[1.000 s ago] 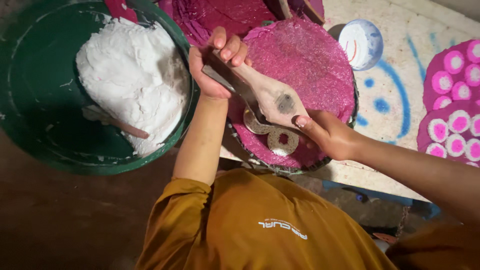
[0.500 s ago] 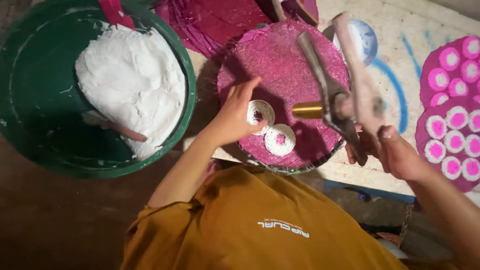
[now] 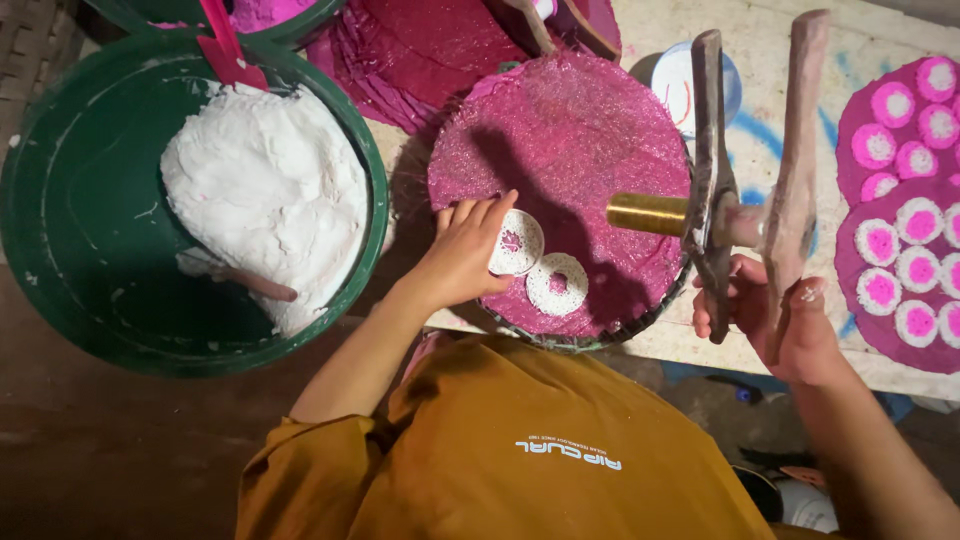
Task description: The person molds decorative white and pink cakes using a handheld wooden press, alternating between dipping the press into bowls of material and pressing it onto a workstation.
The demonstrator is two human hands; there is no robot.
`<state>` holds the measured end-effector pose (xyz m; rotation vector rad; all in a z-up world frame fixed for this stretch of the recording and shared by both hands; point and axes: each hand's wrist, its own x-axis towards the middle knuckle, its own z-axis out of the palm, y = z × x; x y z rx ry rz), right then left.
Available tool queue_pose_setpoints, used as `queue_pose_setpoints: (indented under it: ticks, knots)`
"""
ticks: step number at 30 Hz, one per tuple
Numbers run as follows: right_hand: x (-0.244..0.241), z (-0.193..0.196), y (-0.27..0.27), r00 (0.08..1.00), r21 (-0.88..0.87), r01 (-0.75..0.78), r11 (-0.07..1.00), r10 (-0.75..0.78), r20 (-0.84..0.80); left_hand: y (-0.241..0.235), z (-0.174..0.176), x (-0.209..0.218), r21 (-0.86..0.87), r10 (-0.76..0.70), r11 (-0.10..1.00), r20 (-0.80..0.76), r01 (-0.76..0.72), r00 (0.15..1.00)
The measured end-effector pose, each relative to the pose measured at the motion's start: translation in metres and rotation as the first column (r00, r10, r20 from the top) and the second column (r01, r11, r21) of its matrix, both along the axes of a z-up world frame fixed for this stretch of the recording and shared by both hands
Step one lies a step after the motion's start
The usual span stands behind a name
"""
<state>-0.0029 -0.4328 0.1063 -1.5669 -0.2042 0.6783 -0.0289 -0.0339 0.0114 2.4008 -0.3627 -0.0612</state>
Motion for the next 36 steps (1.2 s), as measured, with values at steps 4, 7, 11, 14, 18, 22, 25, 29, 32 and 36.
queue_pose_setpoints:
  ticks: [4,7,11,14,18,22,25,29,32,36]
  knots:
    - [0.001,0.001,0.005,1.000,0.014,-0.017,1.000,0.017,0.019,0.011,0.002,0.023,-0.008,0.038,0.999,-0.023,-0.038,0.999]
    - [0.006,0.000,0.016,0.999,0.009,-0.032,0.999,0.032,0.029,0.023,-0.001,0.051,0.024,0.147,0.989,0.003,-0.147,0.989]
    - [0.014,-0.008,0.031,0.996,0.009,-0.077,0.997,0.076,0.041,0.029,-0.004,0.067,0.043,0.210,0.976,0.029,-0.211,0.977]
    - [0.025,-0.014,0.040,0.991,-0.001,-0.137,0.991,0.137,-0.003,0.032,0.001,0.068,-0.045,0.213,0.976,-0.021,-0.214,0.977]
    - [0.059,-0.017,0.066,0.911,-0.169,-0.407,0.898,0.411,-0.010,0.028,0.017,0.081,-0.949,-0.152,0.314,-0.060,-0.009,0.987]
    - [0.104,-0.007,0.110,0.782,-0.375,-0.621,0.688,0.513,-0.354,0.019,0.025,0.102,-0.803,-0.256,-0.596,0.213,0.019,0.943]
    - [0.132,0.015,0.141,0.823,-0.571,-0.558,0.602,0.492,-0.285,0.026,0.023,0.115,-0.730,-0.085,-0.667,0.273,0.148,0.958]
    - [0.136,0.031,0.183,0.865,-0.782,-0.373,0.499,0.492,-0.099,0.053,0.016,0.120,-0.723,0.042,-0.678,0.145,0.135,0.989]
    - [0.128,0.034,0.204,0.848,-0.715,-0.403,0.572,0.528,-0.056,0.069,0.010,0.117,-0.698,0.042,-0.701,0.161,0.144,0.986]
    - [0.125,0.036,0.208,0.815,-0.757,-0.409,0.510,0.577,-0.051,0.062,-0.001,0.114,-0.675,0.051,-0.724,0.151,0.141,0.987]
